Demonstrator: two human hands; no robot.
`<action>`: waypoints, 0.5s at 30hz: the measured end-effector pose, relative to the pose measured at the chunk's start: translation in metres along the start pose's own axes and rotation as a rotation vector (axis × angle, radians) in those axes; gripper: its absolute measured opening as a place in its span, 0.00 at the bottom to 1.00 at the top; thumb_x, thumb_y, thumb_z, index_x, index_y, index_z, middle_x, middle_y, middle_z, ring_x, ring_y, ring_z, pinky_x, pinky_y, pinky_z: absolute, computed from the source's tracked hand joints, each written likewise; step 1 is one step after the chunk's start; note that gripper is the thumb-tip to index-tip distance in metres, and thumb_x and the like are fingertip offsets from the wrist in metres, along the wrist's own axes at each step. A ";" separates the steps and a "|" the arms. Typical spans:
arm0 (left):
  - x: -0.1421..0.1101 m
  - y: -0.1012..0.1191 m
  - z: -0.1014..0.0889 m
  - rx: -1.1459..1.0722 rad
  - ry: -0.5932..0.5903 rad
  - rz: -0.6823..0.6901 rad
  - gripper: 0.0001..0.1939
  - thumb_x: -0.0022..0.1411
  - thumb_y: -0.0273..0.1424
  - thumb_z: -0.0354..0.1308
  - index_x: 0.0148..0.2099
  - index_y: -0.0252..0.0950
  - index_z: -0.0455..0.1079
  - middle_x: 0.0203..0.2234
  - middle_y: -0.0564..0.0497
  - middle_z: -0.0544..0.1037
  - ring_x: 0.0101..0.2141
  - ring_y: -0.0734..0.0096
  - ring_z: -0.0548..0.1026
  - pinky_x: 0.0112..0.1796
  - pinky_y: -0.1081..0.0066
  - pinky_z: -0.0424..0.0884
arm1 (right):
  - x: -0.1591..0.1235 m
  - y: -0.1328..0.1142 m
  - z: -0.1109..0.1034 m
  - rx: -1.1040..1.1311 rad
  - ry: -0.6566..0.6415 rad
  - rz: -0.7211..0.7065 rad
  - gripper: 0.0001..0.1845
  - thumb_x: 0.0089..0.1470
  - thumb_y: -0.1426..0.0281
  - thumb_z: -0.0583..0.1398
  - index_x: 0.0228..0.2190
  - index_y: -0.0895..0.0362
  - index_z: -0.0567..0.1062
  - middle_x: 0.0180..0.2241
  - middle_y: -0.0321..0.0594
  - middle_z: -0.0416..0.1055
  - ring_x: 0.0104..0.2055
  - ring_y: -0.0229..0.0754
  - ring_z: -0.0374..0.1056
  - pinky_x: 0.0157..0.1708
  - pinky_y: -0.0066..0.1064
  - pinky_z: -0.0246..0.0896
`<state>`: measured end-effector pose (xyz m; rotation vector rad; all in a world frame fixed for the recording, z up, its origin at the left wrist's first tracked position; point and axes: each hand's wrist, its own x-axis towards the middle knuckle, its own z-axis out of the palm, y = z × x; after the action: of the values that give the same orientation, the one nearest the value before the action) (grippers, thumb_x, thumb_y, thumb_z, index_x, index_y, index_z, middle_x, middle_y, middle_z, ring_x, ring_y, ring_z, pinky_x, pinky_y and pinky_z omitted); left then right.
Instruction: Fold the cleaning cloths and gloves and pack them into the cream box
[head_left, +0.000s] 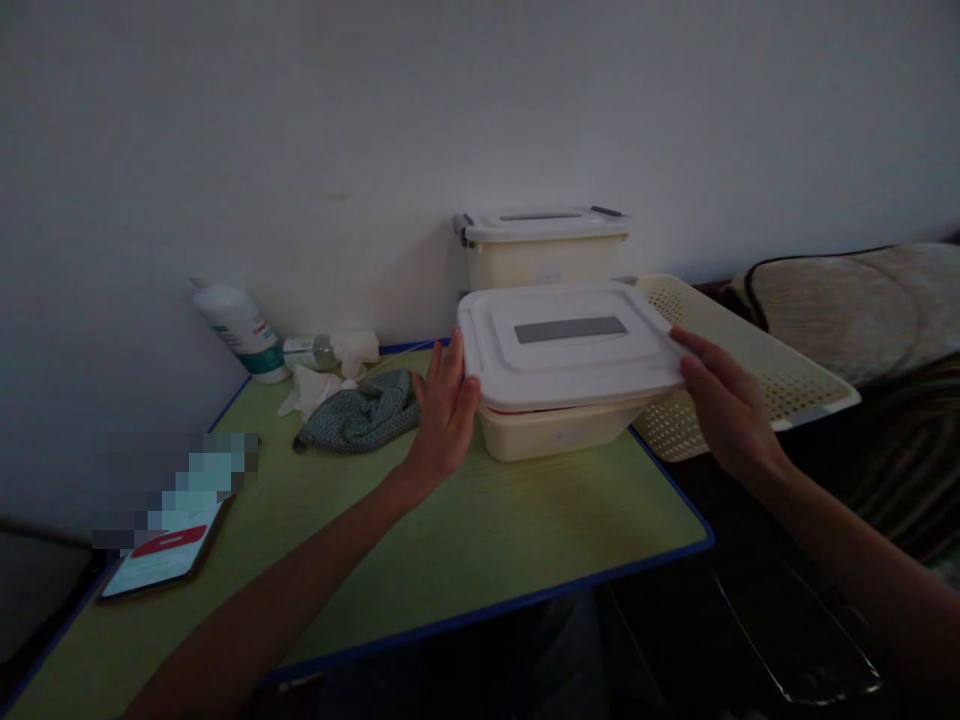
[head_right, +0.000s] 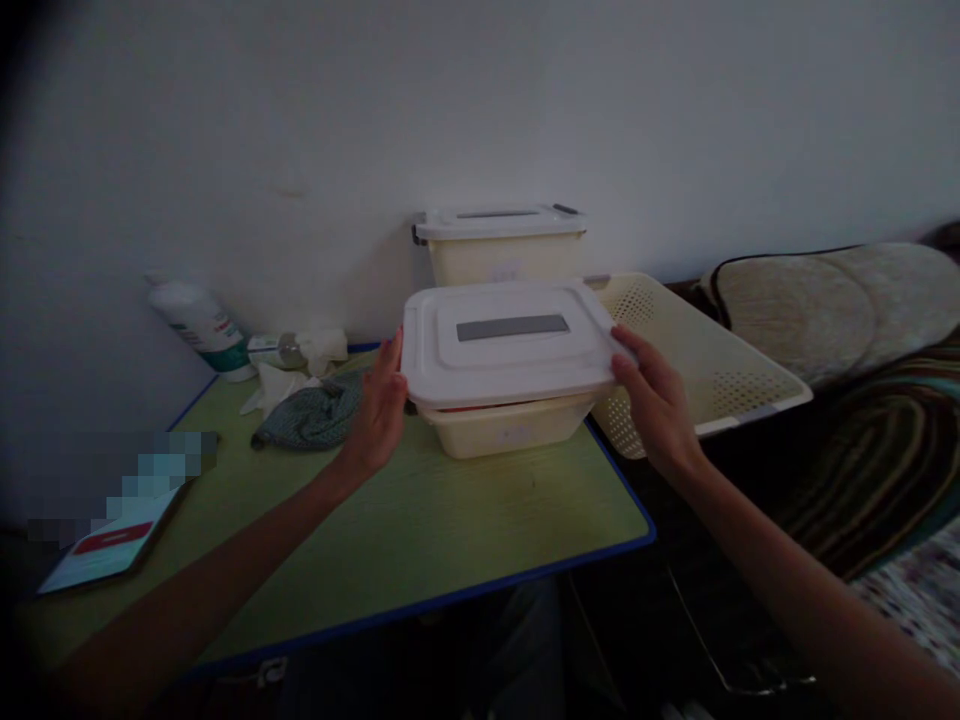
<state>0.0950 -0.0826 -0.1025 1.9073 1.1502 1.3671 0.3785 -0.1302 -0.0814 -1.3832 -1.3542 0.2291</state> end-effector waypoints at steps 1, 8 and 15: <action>-0.001 -0.003 0.001 0.010 -0.009 -0.008 0.41 0.56 0.61 0.33 0.66 0.47 0.47 0.64 0.48 0.52 0.65 0.54 0.40 0.59 0.46 0.26 | -0.002 0.000 0.001 0.011 0.006 0.030 0.24 0.53 0.53 0.54 0.48 0.50 0.70 0.53 0.41 0.67 0.56 0.51 0.61 0.56 0.50 0.54; -0.007 -0.013 0.006 0.068 -0.051 -0.029 0.39 0.58 0.59 0.32 0.66 0.48 0.45 0.64 0.49 0.52 0.65 0.55 0.40 0.59 0.44 0.28 | -0.007 -0.002 0.003 -0.048 -0.027 0.110 0.22 0.51 0.55 0.55 0.47 0.48 0.71 0.55 0.37 0.65 0.59 0.51 0.58 0.61 0.52 0.45; -0.012 -0.019 0.011 0.049 -0.060 -0.047 0.37 0.60 0.57 0.33 0.66 0.46 0.45 0.64 0.47 0.52 0.65 0.53 0.41 0.58 0.43 0.28 | -0.006 0.008 0.005 -0.053 -0.037 0.130 0.22 0.51 0.55 0.55 0.46 0.48 0.72 0.54 0.37 0.66 0.58 0.53 0.59 0.59 0.54 0.47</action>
<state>0.0977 -0.0831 -0.1276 1.9295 1.2023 1.2591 0.3770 -0.1299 -0.0929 -1.5201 -1.3105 0.3088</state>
